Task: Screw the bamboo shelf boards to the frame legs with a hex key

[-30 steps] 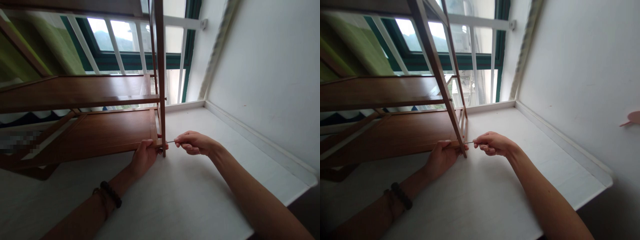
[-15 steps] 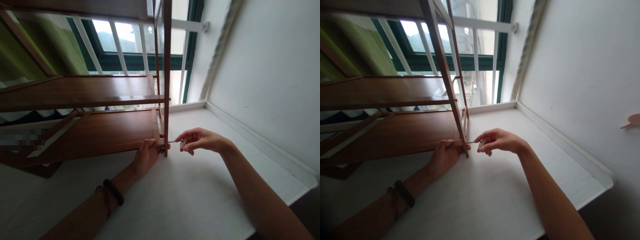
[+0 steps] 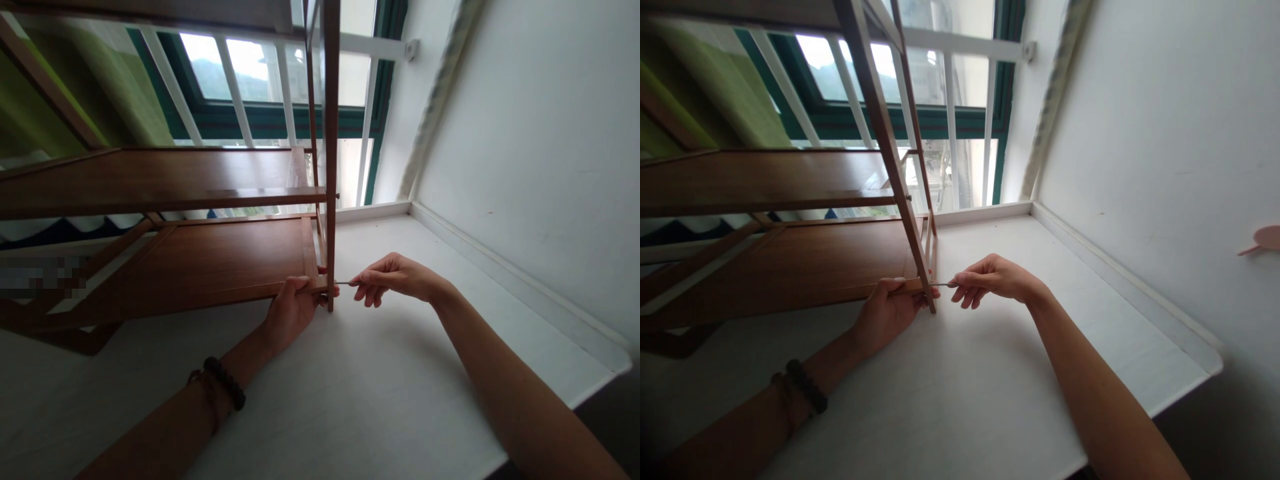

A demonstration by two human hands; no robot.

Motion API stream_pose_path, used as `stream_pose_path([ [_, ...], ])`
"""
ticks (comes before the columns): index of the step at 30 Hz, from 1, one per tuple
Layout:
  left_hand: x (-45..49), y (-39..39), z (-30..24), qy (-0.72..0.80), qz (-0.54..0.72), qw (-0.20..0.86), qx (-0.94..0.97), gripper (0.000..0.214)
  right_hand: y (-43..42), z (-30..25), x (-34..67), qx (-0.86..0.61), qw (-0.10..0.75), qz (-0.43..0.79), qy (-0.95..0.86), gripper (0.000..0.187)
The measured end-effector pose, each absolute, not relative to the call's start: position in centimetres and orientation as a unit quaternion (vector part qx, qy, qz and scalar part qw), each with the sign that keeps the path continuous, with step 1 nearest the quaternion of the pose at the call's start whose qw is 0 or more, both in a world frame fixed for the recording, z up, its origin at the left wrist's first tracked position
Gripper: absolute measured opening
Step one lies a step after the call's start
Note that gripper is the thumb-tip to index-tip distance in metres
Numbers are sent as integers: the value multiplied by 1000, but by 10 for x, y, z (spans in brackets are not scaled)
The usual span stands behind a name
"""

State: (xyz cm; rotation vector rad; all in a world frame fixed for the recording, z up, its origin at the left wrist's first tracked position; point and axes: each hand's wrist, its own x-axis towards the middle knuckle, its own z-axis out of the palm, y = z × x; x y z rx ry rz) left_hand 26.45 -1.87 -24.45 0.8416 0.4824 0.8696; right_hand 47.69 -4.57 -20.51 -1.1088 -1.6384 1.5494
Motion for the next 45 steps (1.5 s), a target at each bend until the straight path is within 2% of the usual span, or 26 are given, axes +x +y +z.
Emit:
stream_pose_path([
  [9, 265, -19, -247, 234, 415, 798, 370, 30, -35, -232, 467, -384, 347, 751, -411, 36],
  [13, 266, -18, -249, 234, 421, 799, 362, 29, -36, -232, 465, -369, 400, 737, -401, 28],
  [18, 267, -18, -249, 233, 423, 797, 362, 28, -35, -229, 469, -412, 442, 653, -457, 26],
  [23, 269, -20, -247, 239, 427, 788, 373, 28, -35, -229, 476, -419, 417, 632, -502, 37],
  [28, 269, -21, -245, 246, 424, 784, 380, 29, -34, -230, 477, -422, 425, 568, -565, 38],
  [32, 269, -21, -246, 248, 430, 780, 381, 30, -36, -228, 476, -438, 387, 557, -591, 36],
  [39, 269, -19, -248, 243, 430, 787, 369, 29, -41, -223, 476, -437, 296, 639, -559, 39],
  [45, 269, -18, -251, 234, 442, 790, 356, 28, -40, -224, 472, -417, 272, 731, -467, 35],
])
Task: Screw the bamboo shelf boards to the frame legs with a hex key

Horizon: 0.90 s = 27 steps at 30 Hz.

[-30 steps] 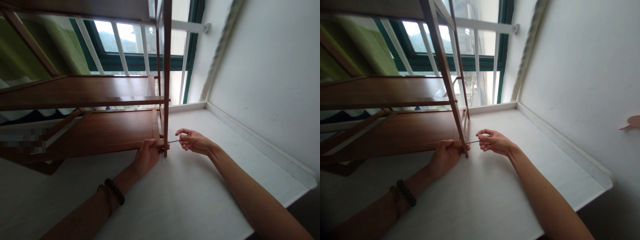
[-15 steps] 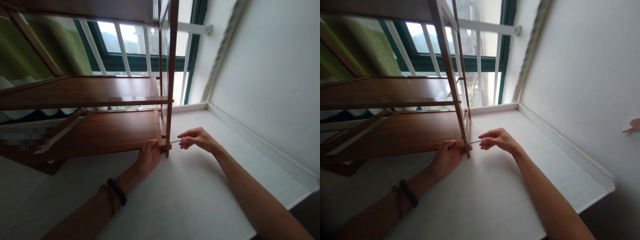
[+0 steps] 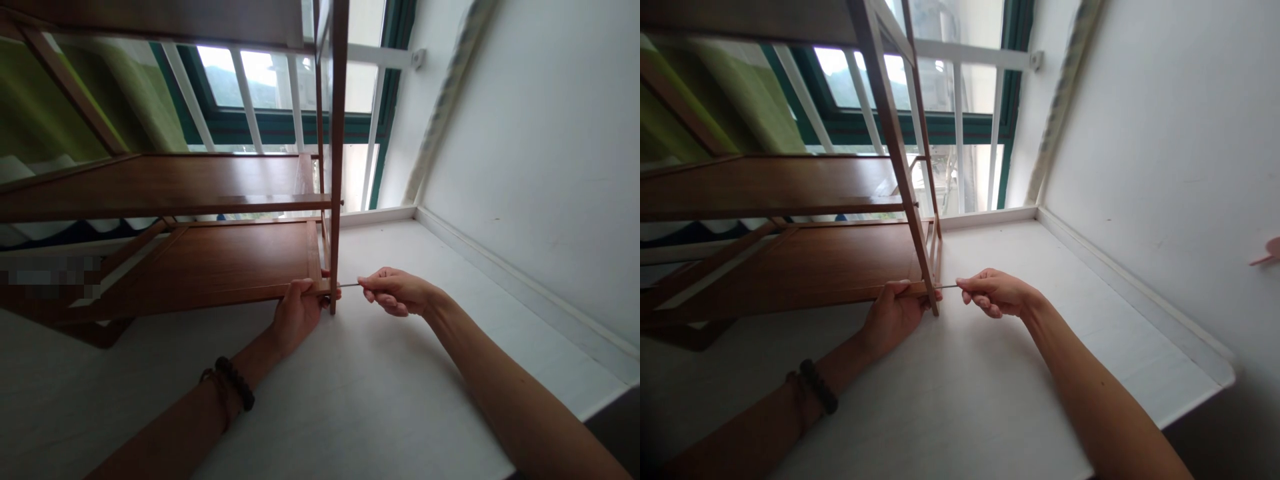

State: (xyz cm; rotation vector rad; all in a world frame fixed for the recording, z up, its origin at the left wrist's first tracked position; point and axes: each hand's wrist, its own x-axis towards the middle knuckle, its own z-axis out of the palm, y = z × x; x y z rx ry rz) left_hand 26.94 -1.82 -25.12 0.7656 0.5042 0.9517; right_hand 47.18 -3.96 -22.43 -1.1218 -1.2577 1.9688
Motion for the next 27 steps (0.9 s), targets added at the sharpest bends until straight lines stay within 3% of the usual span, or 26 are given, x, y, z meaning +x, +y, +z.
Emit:
stream_pose_path([
  [6, 270, -19, -250, 257, 451, 782, 345, 27, -43, -221, 469, -410, 270, 705, -512, 33],
  [18, 272, -20, -250, 249, 447, 777, 366, 29, -49, -212, 465, -466, 295, 380, -742, 32],
  [27, 270, -18, -252, 248, 440, 781, 368, 28, -44, -218, 463, -397, 263, 740, -475, 30],
])
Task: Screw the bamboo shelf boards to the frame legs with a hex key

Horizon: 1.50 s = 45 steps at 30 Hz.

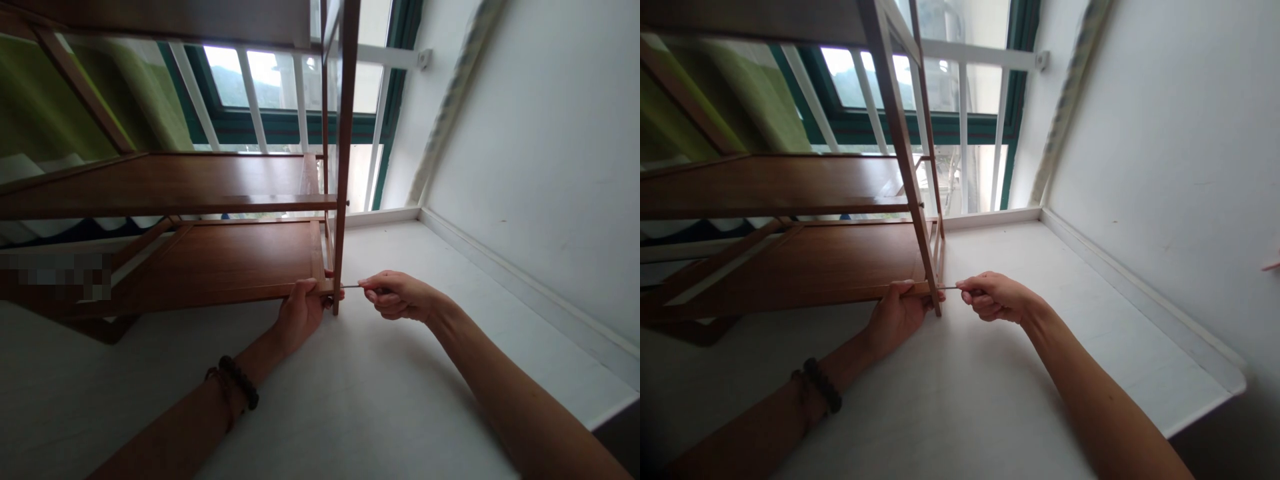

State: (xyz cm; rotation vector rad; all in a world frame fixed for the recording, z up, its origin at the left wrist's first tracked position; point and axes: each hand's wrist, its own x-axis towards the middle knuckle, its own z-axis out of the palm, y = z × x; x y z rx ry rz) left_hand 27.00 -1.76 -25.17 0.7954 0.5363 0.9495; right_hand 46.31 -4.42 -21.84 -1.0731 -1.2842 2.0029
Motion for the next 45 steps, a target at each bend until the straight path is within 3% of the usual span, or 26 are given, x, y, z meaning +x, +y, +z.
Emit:
stream_pose_path([
  [9, 269, -15, -254, 230, 435, 784, 378, 29, -49, -210, 463, -451, 358, 607, -548, 34],
  [18, 269, -15, -252, 241, 433, 784, 375, 29, -50, -200, 475, -398, 307, 632, -589, 49],
  [25, 269, -15, -252, 243, 429, 784, 378, 28, -44, -212, 470, -423, 348, 620, -562, 41],
  [36, 268, -16, -251, 246, 435, 782, 372, 29, -39, -229, 452, -365, 442, 727, -378, 21],
  [45, 268, -17, -249, 244, 426, 787, 374, 28, -38, -228, 471, -343, 363, 687, -528, 38],
])
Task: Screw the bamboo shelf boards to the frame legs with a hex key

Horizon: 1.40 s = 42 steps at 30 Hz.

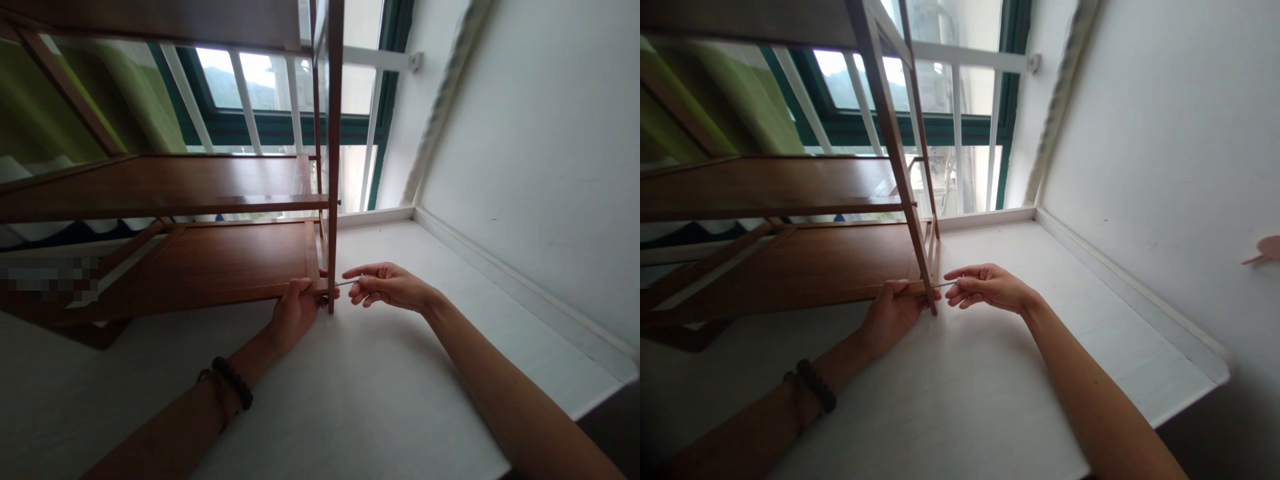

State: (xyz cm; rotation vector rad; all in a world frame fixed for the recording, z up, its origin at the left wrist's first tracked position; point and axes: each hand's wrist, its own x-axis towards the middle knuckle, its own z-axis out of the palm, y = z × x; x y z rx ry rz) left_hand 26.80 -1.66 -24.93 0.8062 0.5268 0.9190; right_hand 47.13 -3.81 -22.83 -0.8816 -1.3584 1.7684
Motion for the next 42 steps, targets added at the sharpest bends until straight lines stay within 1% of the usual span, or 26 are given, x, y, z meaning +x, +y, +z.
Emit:
stream_pose_path([
  [5, 268, -18, -248, 251, 434, 780, 374, 27, -38, -229, 472, -400, 310, 620, -599, 43],
  [7, 268, -18, -248, 252, 439, 777, 375, 27, -40, -229, 470, -409, 293, 630, -592, 47],
  [10, 268, -17, -250, 251, 443, 775, 374, 28, -41, -229, 466, -406, 285, 685, -534, 46],
  [13, 268, -15, -252, 250, 444, 775, 374, 28, -41, -229, 463, -382, 295, 733, -479, 48],
  [16, 267, -14, -253, 242, 441, 777, 378, 28, -42, -228, 463, -393, 289, 719, -495, 50],
  [18, 267, -15, -252, 239, 439, 778, 381, 28, -42, -227, 464, -427, 297, 683, -513, 42],
  [20, 267, -16, -250, 245, 439, 777, 379, 27, -43, -225, 466, -448, 321, 650, -523, 32],
  [21, 267, -16, -250, 248, 440, 776, 378, 27, -43, -224, 466, -448, 336, 640, -527, 30],
  [26, 267, -15, -251, 246, 441, 776, 379, 28, -43, -221, 465, -414, 378, 631, -537, 34],
  [28, 267, -14, -252, 243, 435, 778, 382, 28, -44, -218, 465, -407, 379, 633, -539, 37],
  [37, 267, -15, -250, 247, 437, 782, 371, 28, -47, -208, 476, -351, 352, 650, -575, 39],
  [42, 267, -15, -250, 245, 435, 780, 376, 29, -43, -216, 476, -384, 362, 602, -599, 37],
])
